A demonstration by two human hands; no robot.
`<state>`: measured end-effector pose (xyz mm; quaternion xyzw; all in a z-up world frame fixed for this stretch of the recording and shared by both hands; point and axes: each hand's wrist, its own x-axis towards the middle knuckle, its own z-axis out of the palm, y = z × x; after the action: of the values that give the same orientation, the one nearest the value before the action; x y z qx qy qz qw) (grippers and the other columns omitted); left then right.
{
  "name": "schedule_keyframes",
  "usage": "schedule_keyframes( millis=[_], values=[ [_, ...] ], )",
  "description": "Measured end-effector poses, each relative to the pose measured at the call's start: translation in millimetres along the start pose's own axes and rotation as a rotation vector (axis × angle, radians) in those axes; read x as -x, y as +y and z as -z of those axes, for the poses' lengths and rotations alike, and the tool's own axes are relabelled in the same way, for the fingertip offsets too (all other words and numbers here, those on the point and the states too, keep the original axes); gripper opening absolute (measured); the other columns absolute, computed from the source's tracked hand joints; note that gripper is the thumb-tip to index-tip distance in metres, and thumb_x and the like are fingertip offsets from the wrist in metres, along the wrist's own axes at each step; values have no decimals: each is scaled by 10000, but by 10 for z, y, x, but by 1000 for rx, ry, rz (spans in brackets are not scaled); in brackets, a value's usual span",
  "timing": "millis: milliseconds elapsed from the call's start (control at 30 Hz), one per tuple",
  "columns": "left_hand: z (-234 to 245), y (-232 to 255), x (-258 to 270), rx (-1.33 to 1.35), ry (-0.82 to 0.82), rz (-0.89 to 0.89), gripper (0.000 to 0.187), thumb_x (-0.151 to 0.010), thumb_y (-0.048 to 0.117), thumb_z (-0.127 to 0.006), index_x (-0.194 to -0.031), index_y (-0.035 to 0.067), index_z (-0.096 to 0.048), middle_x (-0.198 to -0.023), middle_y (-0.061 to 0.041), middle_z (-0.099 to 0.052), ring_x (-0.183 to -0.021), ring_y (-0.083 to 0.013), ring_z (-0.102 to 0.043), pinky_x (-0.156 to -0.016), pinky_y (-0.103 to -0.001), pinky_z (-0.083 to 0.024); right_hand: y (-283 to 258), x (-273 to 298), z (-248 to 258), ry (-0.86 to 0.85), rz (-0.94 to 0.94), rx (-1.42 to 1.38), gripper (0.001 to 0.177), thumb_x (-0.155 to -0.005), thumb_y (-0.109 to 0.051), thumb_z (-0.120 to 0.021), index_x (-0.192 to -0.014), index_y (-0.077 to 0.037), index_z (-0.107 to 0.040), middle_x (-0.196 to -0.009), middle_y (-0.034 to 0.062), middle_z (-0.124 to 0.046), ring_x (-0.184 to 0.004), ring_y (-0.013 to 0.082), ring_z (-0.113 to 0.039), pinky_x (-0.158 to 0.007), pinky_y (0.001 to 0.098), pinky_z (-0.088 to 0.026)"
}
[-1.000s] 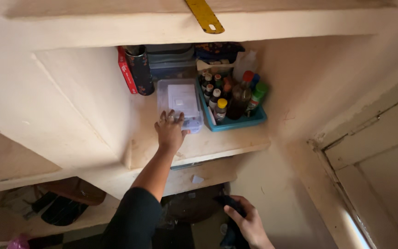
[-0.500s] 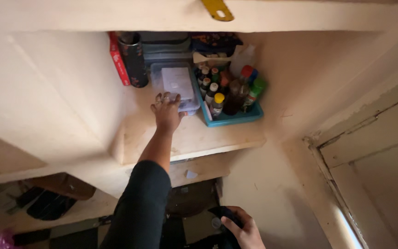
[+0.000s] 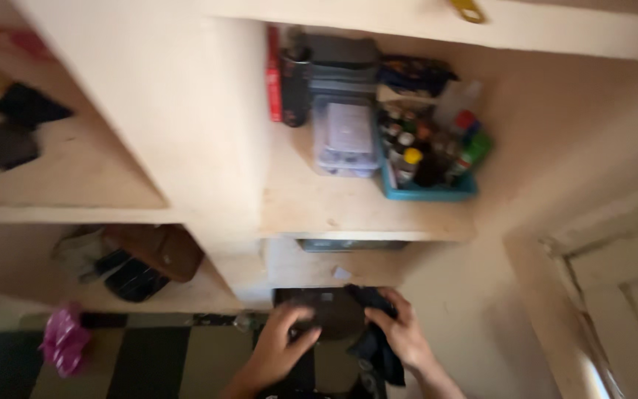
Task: The person organizes items on a multi-tiered shelving unit. They move a water bottle, a plastic container, a wallet, and a doll, placing them in different positions on the shelves.
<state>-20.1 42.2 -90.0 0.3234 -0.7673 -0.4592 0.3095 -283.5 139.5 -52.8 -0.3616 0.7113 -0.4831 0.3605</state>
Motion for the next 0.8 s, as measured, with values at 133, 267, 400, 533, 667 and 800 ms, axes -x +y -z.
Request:
schedule_keyframes(
  millis=[133,267,400,533,667,800],
  values=[
    [124,-516,683,765,-6,642,472,-883,241,-797,-1256,-7,-649,-1124,-198,-732,-1043,-285,-698,-912,-412,-544,-514,-242,-622,-258,100,33,379,-878,-174,-736,-1196,16,-655,-981,103,-731,-889,178,-670,-777,332,-543],
    [555,-474,733,714,339,586,477,-885,276,-727,-1299,65,-619,-1206,-89,-719,-1115,-190,-673,-946,-363,-530,-1008,-85,-1713,-446,146,-30,407,-909,-265,-710,-1195,22,-674,-1029,100,-761,-939,159,-680,-855,326,-554],
    [1352,-337,737,951,615,686,475,-954,379,-554,-1326,92,-624,-1222,-42,-725,-1115,-160,-672,-936,-320,-506,-1320,124,-2600,-636,193,30,490,-922,-324,-697,-1298,-20,-620,-1155,152,-680,-1076,202,-649,-962,340,-506],
    [2192,-560,982,1310,772,604,483,-1010,429,-566,-1293,41,-628,-1096,-117,-689,-994,-270,-662,-850,-434,-519,-1562,80,-3414,-871,781,298,662,-933,-341,-796,-1410,60,-572,-1489,295,-428,-1353,378,-397,-1074,463,-326],
    [3040,-701,1238,1266,777,760,445,-951,409,-564,-1268,103,-625,-1108,-98,-709,-1012,-276,-668,-855,-460,-515,-1922,-238,-4333,-671,842,331,608,-909,-423,-757,-1371,-50,-625,-1354,211,-592,-1242,329,-560,-1026,453,-450],
    [3688,-645,1279,1574,714,805,638,-882,606,-495,-1221,92,-660,-1099,-113,-756,-1000,-301,-704,-883,-464,-545,-2453,-742,-5157,-691,387,43,574,-877,-409,-728,-1251,-11,-551,-1098,177,-722,-1019,299,-735,-879,440,-581]
  ],
)
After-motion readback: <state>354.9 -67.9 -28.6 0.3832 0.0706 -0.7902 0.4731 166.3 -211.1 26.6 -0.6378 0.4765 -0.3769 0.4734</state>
